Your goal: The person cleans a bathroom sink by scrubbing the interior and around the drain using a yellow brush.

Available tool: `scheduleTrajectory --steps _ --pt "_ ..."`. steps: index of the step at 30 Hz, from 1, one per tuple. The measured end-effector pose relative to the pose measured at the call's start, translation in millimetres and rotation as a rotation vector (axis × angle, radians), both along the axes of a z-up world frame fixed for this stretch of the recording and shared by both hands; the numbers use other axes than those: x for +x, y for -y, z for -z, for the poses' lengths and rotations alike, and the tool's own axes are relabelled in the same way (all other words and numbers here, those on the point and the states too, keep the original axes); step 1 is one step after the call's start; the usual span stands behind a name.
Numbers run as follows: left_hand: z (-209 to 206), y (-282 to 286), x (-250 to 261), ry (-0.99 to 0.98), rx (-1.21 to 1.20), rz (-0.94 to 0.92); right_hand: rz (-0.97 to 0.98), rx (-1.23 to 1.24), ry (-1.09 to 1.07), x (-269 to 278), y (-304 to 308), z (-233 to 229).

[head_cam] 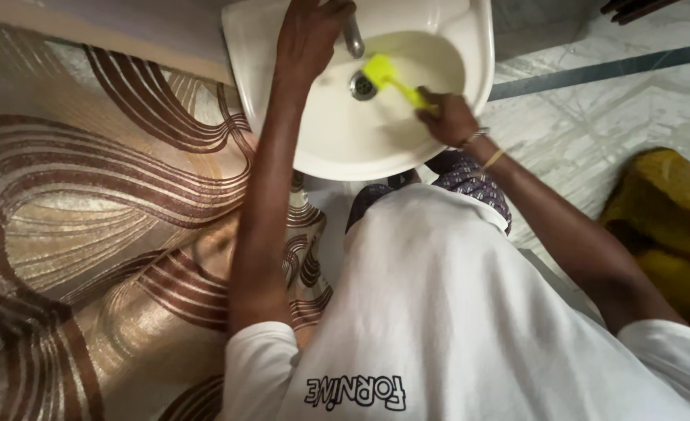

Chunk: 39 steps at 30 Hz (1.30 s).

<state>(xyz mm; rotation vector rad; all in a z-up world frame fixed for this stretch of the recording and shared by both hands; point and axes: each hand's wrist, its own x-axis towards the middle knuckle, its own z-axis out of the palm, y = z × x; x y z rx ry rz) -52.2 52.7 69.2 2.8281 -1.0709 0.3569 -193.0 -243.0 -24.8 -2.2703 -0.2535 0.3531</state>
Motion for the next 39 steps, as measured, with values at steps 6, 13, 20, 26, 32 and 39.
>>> scheduleTrajectory --steps 6,13,20,26,32,39 --pt "9.5 -27.1 -85.9 0.023 -0.498 -0.527 -0.313 -0.275 -0.213 -15.8 -32.7 -27.1" --pt "73.3 -80.1 -165.0 0.029 -0.465 -0.926 -0.222 -0.307 -0.039 6.5 -21.2 -33.4" --pt "90.0 -79.7 -171.3 0.055 -0.680 -1.065 -0.389 -0.354 -0.075 7.1 -11.5 -39.8" --pt "91.5 -80.4 -172.1 0.088 -0.690 -1.055 -0.291 -0.057 -0.069 -3.8 -58.4 4.9" --pt "89.2 -81.0 -175.8 0.125 -0.787 -1.025 -0.055 0.136 -0.314 -25.7 -130.0 12.0" --pt "98.2 -82.6 -174.4 0.170 -0.759 -1.038 -0.482 -0.651 0.050 -9.4 -65.9 -30.2"
